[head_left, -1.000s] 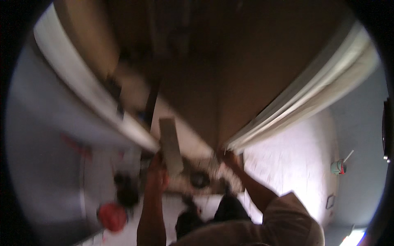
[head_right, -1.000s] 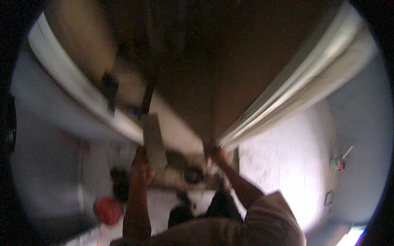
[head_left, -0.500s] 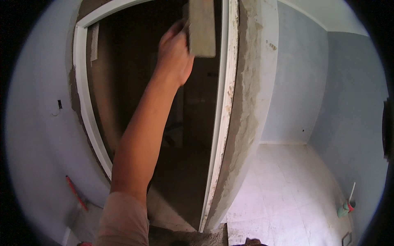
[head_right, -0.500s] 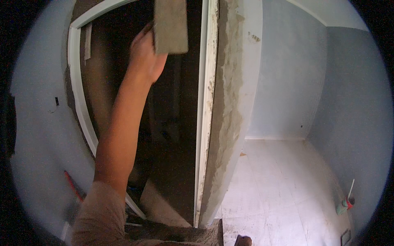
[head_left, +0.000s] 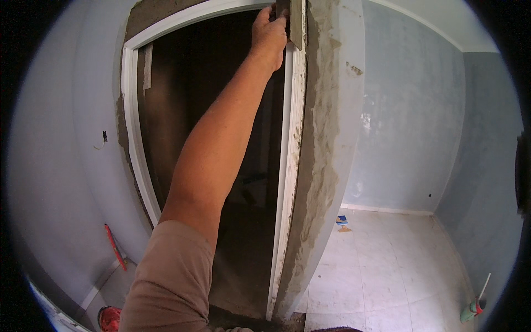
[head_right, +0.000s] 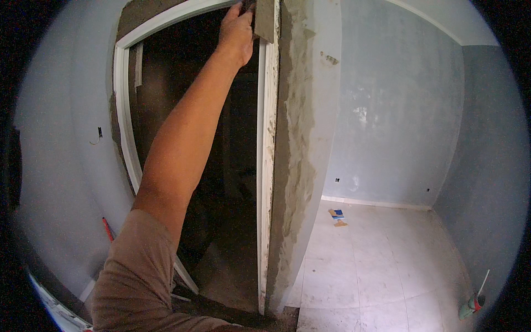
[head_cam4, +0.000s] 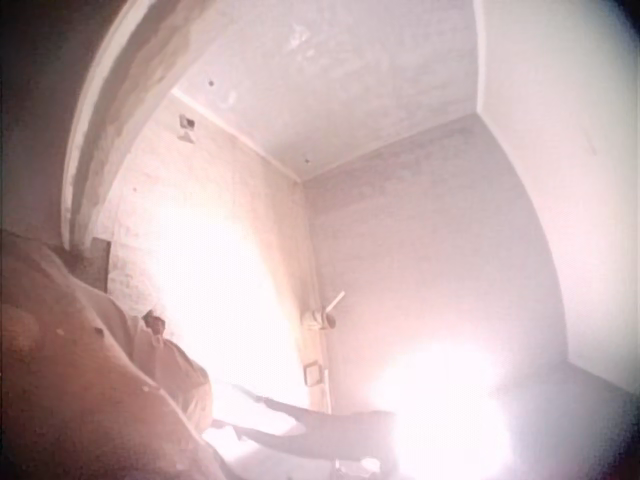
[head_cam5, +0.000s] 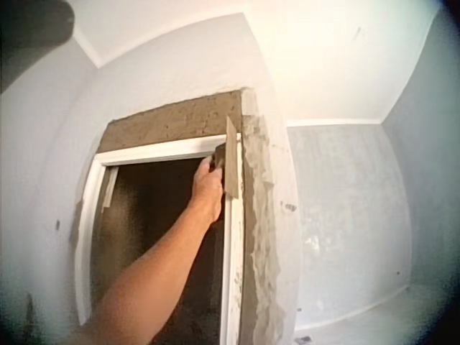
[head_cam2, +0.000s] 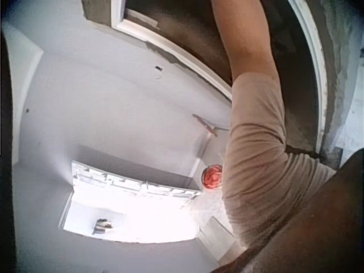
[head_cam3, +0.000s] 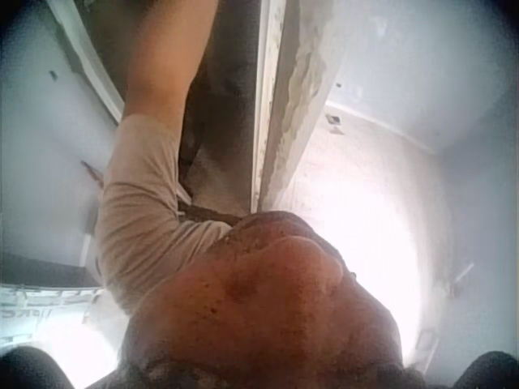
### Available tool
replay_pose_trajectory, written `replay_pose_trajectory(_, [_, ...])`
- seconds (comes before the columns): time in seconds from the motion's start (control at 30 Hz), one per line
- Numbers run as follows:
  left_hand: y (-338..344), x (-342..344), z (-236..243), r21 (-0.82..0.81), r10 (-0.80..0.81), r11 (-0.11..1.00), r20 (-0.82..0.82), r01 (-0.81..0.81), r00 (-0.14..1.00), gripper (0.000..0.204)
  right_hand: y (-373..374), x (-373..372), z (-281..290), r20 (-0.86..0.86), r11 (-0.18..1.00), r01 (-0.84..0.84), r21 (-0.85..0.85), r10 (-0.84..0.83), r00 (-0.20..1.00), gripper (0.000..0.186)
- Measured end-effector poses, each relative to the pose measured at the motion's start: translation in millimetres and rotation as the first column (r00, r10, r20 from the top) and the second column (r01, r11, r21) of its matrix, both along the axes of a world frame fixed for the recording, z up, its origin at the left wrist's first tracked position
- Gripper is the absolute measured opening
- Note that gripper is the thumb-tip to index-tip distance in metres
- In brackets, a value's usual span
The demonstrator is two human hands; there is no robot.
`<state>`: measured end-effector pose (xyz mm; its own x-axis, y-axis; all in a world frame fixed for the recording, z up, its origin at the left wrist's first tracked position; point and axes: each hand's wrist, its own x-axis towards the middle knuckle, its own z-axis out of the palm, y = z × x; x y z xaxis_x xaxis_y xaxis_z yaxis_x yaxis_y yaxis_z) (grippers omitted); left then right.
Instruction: The person applies plaster to the edges of a door frame using a putty knife and a trowel, picking up more material from a bucket on the floor.
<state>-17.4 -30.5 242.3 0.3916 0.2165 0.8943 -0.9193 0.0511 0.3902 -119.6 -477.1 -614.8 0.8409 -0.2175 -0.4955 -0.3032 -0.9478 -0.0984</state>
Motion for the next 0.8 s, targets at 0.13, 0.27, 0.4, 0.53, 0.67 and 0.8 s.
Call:
replay_pose_trajectory(0.13, [-1.1,3.1,2.8,-0.062,-0.036,0.997,0.056,0.039,0.998,0.043,5.7,5.2,-2.8,-0.007,1.0,-0.024,0.001,0.024,1.0,0.068])
replay_pose_trajectory(0.27, [-3.9,-7.7,-0.4,0.013,-0.024,1.0,0.057,0.023,0.998,0.047,6.8,8.8,-5.3,-0.018,1.0,-0.031,-0.005,0.031,0.999,0.067])
replay_pose_trajectory(0.4, [-10.6,-17.0,-1.7,0.016,0.028,0.999,-0.006,-0.028,1.0,0.051,8.7,11.2,-7.3,-0.024,0.999,-0.037,-0.007,0.037,0.999,0.066])
replay_pose_trajectory(0.53, [-14.7,-18.8,0.1,-0.025,0.048,0.998,-0.051,-0.049,0.998,0.054,11.7,14.8,-8.3,-0.029,0.999,-0.048,-0.007,0.048,0.998,0.065])
replay_pose_trajectory(0.67, [-9.7,-7.2,8.6,-0.019,0.088,0.996,-0.038,-0.089,0.995,0.055,13.8,16.6,-10.3,-0.034,0.999,-0.054,-0.006,0.054,0.998,0.064])
replay_pose_trajectory(0.8, [-9.8,-10.1,14.7,0.02,0.14,0.99,-0.068,-0.139,0.988,0.055,17.7,20.6,-11.7,-0.039,0.998,-0.062,-0.008,0.061,0.997,0.063])
